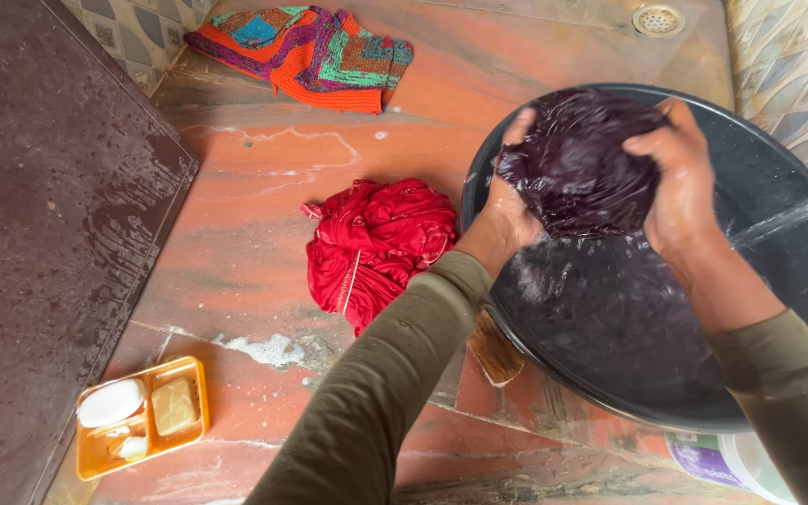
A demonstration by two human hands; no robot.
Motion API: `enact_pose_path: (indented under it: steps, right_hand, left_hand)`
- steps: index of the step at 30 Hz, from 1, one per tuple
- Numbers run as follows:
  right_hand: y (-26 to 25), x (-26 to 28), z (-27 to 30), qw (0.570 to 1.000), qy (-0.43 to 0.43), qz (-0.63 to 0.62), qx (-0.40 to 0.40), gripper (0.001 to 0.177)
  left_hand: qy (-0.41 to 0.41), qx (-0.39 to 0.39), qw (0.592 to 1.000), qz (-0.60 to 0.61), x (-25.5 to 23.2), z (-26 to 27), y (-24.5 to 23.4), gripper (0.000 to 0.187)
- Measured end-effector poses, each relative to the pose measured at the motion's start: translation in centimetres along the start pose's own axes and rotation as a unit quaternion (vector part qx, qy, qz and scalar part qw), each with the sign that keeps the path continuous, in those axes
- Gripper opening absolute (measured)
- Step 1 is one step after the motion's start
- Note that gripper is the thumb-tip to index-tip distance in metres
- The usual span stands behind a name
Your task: The person washes a dark purple garment and a red patterned cloth by hand in a black basin filled with water. They agitate, rinse, and wring out each item, then hang the purple garment on a wall hook. The red cloth is rinsed again and left in the basin.
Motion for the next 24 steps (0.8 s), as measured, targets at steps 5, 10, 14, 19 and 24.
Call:
enact_pose_path:
  steps: [5,10,14,19,24]
  right_hand:
    - [-4.7,-1.1,0.8,0.943,0.041,0.309,-0.116,0.029]
    - [-8.1,-1.5,2.8,0.925,0.204,0.305,-0.097,0.051]
    - [-10.1,-4.9,6.0,0.895,0.201,0.375,0.135,0.079]
    - [-14.7,-7.5,8.8,0.891,0.309,0.333,-0.007,0.060]
    - [-18.8,-3.7,11.4,0.917,0.194,0.330,-0.114,0.018]
  left_hand:
    - [0.201,-0.150,0.938,-0.238,0.2,-1.3,-0.3,0.052]
    - [0.200,-0.208,0.782,-0.552,1.4,-1.1,1.7,0.040]
    - [0.221,-0.124,0.835,-0.488,3.4,-2.2,4.0,0.043]
    - [0.181,-0.020,0.837,-0.516,4.3,-4.0,6.1,0.039]
    - [0.324,0.056,0.608,-0.723,6.1,-4.3,9.2,0.016]
Point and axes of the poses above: each hand's wrist, its own z-axis away from the middle knuckle, its own y-axis out of the palm, x = y × z, the point moved 2 cm from there along -z, towards the middle knuckle, and after that the axes turned 10 degrees about -z, right-handed, at the moved point
